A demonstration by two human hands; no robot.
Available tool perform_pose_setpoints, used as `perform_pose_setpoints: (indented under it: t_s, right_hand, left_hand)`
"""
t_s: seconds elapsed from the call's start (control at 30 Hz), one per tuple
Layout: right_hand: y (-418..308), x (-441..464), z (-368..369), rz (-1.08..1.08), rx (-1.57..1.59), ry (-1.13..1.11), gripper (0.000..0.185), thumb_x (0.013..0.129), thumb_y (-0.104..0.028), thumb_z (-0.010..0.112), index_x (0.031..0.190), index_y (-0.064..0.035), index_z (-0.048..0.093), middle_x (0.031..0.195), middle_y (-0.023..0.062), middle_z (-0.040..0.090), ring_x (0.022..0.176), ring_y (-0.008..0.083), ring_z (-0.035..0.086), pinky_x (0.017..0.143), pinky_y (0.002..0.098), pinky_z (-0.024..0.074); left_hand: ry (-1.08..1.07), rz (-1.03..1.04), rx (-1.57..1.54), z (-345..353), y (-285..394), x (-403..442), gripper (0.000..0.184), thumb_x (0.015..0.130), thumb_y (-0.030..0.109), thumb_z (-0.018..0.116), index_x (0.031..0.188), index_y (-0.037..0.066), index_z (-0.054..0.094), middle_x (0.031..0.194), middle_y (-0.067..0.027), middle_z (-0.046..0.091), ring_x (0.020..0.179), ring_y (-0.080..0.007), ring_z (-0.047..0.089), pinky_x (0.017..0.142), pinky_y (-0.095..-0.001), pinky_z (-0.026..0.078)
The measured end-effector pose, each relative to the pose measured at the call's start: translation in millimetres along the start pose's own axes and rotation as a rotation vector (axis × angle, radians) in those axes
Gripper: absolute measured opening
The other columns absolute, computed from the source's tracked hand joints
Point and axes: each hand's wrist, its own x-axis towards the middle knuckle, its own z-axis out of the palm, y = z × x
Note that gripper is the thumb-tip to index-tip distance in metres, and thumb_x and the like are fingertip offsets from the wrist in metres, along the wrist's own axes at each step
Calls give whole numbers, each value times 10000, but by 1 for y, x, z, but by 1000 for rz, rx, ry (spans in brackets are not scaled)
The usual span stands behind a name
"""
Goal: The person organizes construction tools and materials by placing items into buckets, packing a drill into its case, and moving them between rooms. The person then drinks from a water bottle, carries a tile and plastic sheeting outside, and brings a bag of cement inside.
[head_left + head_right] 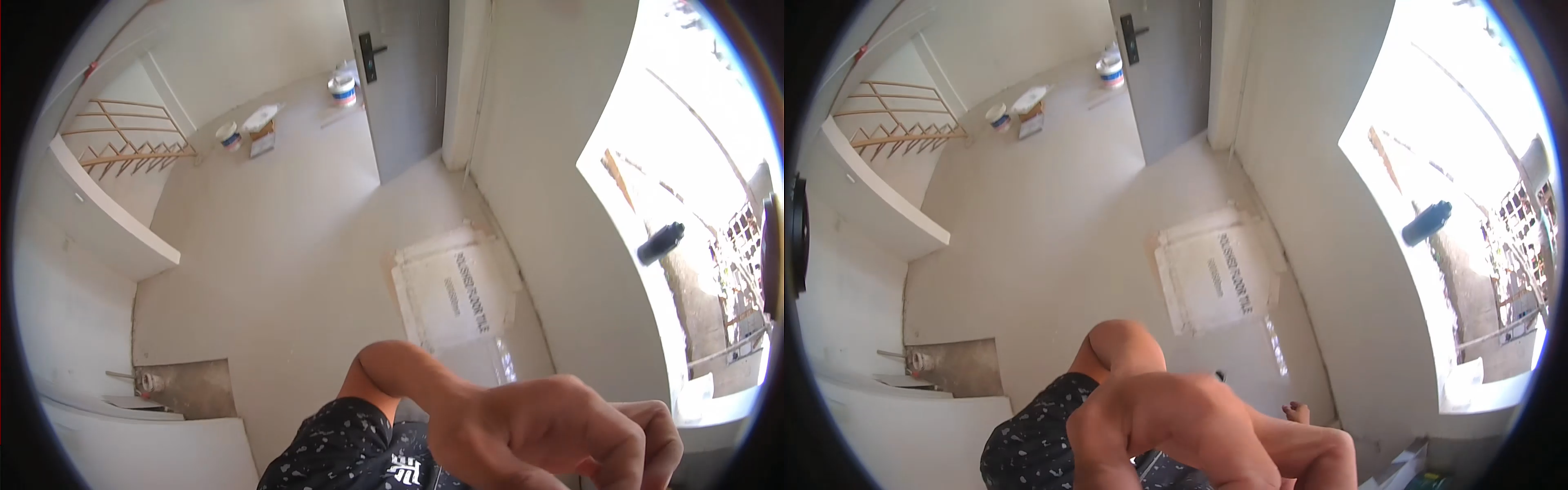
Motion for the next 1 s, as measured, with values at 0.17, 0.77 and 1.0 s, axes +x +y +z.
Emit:
perform_pose_setpoints:
  t_s: [0.17, 0.77, 1.0]
  right_hand:
    - [-60, 98, -96, -160, -67, 179, 382, 700, -219, 622, 941, 74, 575, 805, 198, 618, 802, 301, 610, 726, 351, 479]
    - [-163, 281, -347, -189, 529, 1349, 1076, 595, -419, 755, 1287, 87, 104, 1250, 261, 252, 1163, 334, 305, 968, 393, 276]
    - [-96, 411, -384, -324, 742, 1093, 955, 585, -147, 770, 1300, -12, 151, 1159, 155, 477, 970, 201, 526, 836, 329, 438]
  left_hand:
    - [117, 490, 67, -6, -25, 48, 285, 862, 251, 462, 1068, 57, 493, 838, -160, 505, 633, -242, 490, 545, -353, 397]
    - [-347, -421, 634, -265, -73, 133, 275, 791, 300, 601, 658, 67, 539, 728, -46, 539, 679, -184, 521, 638, -303, 406]
    - [130, -488, 1690, -345, -125, 84, 217, 771, 244, 623, 689, 53, 561, 684, -23, 565, 679, -200, 532, 655, -310, 409]
